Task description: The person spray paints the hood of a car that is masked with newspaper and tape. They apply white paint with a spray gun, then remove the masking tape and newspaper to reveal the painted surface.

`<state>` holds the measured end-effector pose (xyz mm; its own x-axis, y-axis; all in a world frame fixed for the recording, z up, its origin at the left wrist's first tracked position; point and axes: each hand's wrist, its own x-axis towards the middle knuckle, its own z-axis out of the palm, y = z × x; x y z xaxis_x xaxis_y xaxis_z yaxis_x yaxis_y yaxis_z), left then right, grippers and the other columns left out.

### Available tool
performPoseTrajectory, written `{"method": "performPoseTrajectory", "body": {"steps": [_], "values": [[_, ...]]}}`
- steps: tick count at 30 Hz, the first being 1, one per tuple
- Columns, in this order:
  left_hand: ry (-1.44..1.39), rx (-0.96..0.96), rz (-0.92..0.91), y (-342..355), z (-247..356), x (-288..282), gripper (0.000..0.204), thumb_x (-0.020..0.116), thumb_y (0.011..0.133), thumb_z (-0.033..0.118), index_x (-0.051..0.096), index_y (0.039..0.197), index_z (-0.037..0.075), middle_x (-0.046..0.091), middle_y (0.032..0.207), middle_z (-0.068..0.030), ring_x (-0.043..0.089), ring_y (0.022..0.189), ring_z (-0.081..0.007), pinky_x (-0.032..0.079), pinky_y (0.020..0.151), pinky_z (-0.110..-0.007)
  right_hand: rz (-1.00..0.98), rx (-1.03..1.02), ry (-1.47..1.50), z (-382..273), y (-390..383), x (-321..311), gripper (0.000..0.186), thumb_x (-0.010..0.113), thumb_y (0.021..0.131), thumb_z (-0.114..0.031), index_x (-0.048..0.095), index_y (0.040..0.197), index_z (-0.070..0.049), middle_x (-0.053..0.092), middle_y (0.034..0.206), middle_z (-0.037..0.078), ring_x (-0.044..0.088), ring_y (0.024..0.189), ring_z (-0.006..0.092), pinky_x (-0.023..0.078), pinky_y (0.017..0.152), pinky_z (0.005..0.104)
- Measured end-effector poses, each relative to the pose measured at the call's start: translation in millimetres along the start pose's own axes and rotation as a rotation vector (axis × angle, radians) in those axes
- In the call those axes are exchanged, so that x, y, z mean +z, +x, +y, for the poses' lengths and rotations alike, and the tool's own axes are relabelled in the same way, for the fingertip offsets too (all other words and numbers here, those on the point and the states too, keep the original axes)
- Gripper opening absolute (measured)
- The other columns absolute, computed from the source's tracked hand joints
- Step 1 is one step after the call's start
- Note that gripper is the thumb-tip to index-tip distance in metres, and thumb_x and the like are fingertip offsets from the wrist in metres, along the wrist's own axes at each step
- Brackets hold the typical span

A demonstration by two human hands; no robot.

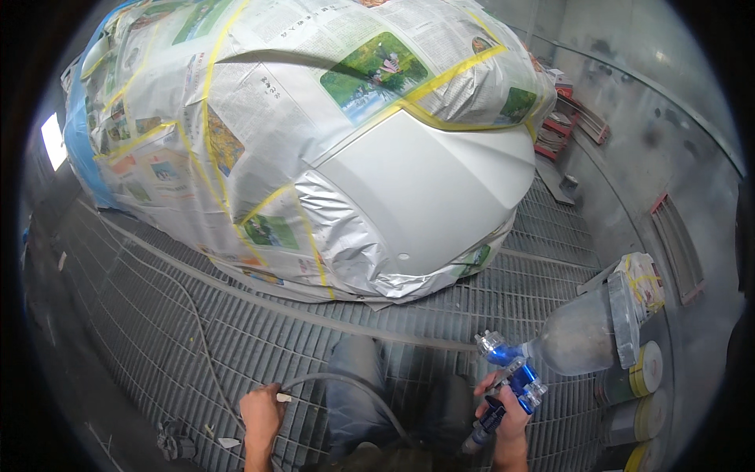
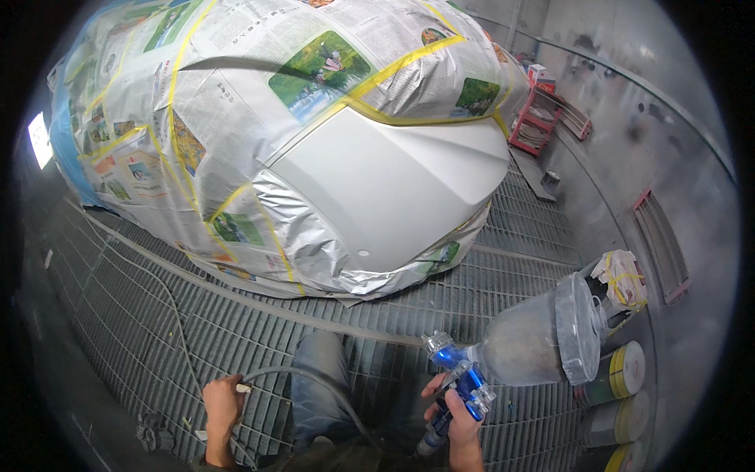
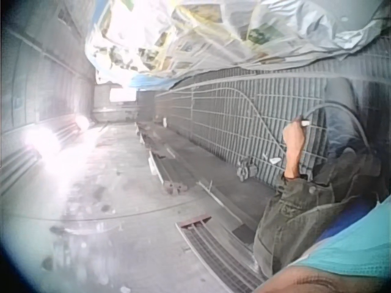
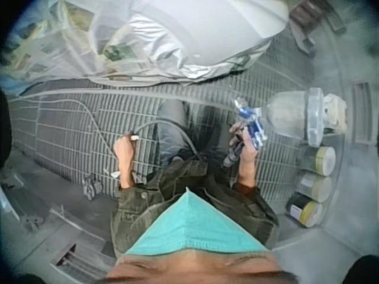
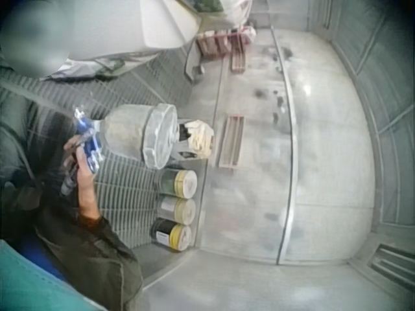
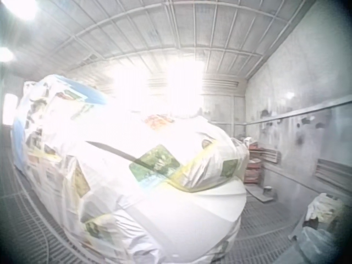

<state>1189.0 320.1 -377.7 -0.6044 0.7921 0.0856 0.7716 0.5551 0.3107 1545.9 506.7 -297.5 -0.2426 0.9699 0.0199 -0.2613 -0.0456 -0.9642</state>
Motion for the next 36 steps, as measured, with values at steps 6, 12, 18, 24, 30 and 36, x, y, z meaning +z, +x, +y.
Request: {"method": "performPoseTrajectory", "body": {"steps": [6, 12, 18, 24, 30, 36], "values": [[-0.013, 0.003, -0.016, 0, 1, -5, 0.015, 0.073, 0.072, 0.013, 0.069, 0.085, 0.005, 0.068, 0.078, -0.0173, 0.067, 0.076, -0.0374, 0.051, 0.066, -0.048, 0.015, -0.008, 0.003, 4, 2, -2, 0.043, 0.060, 0.090, -0.033, 0.059, 0.108, 0.006, 0.064, 0.094, 0.016, 0.068, 0.080, 0.0229, 0.055, 0.046, 0.0283], [-0.011, 0.013, -0.028, -2, -4, 0, 0.014, 0.073, 0.072, 0.012, 0.068, 0.083, 0.005, 0.066, 0.077, -0.0168, 0.066, 0.076, -0.0377, 0.051, 0.066, -0.048, 0.021, -0.036, 0.007, 9, 3, -4, 0.041, 0.057, 0.092, -0.033, 0.059, 0.107, 0.006, 0.065, 0.093, 0.016, 0.068, 0.078, 0.0223, 0.054, 0.044, 0.0274], [-0.024, 0.007, -0.024, -2, -10, 5, 0.014, 0.070, 0.072, 0.011, 0.068, 0.085, 0.005, 0.067, 0.077, -0.0164, 0.066, 0.074, -0.0378, 0.051, 0.065, -0.048, 0.067, -0.045, -0.013, 6, 1, 3, 0.040, 0.057, 0.093, -0.033, 0.059, 0.105, 0.006, 0.065, 0.090, 0.017, 0.068, 0.072, 0.0211, 0.055, 0.044, 0.0267], [-0.041, 0.013, -0.013, -2, -7, 3, 0.014, 0.069, 0.072, 0.010, 0.068, 0.085, 0.005, 0.067, 0.077, -0.0163, 0.066, 0.075, -0.0380, 0.051, 0.065, -0.048, 0.059, -0.051, -0.028, 7, 1, -1, 0.039, 0.056, 0.094, -0.032, 0.059, 0.106, 0.005, 0.065, 0.090, 0.016, 0.066, 0.065, 0.0192, 0.055, 0.044, 0.0272], [-0.054, 0.010, -0.017, -1, -4, -1, 0.014, 0.070, 0.071, 0.009, 0.067, 0.085, 0.005, 0.067, 0.078, -0.0169, 0.066, 0.076, -0.0385, 0.050, 0.065, -0.048, 0.043, -0.023, -0.004, 3, 0, 1, 0.040, 0.062, 0.090, -0.032, 0.060, 0.107, 0.004, 0.065, 0.093, 0.015, 0.067, 0.078, 0.0216, 0.055, 0.047, 0.0281], [-0.018, 0.024, -0.029, 3, -6, 0, 0.016, 0.070, 0.071, 0.009, 0.068, 0.086, 0.005, 0.067, 0.079, -0.0173, 0.066, 0.076, -0.0390, 0.051, 0.066, -0.048, 0.022, -0.017, -0.002, 2, -1, 0, 0.038, 0.060, 0.091, -0.031, 0.060, 0.109, 0.003, 0.064, 0.096, 0.013, 0.067, 0.082, 0.0222, 0.055, 0.048, 0.0283]]}}
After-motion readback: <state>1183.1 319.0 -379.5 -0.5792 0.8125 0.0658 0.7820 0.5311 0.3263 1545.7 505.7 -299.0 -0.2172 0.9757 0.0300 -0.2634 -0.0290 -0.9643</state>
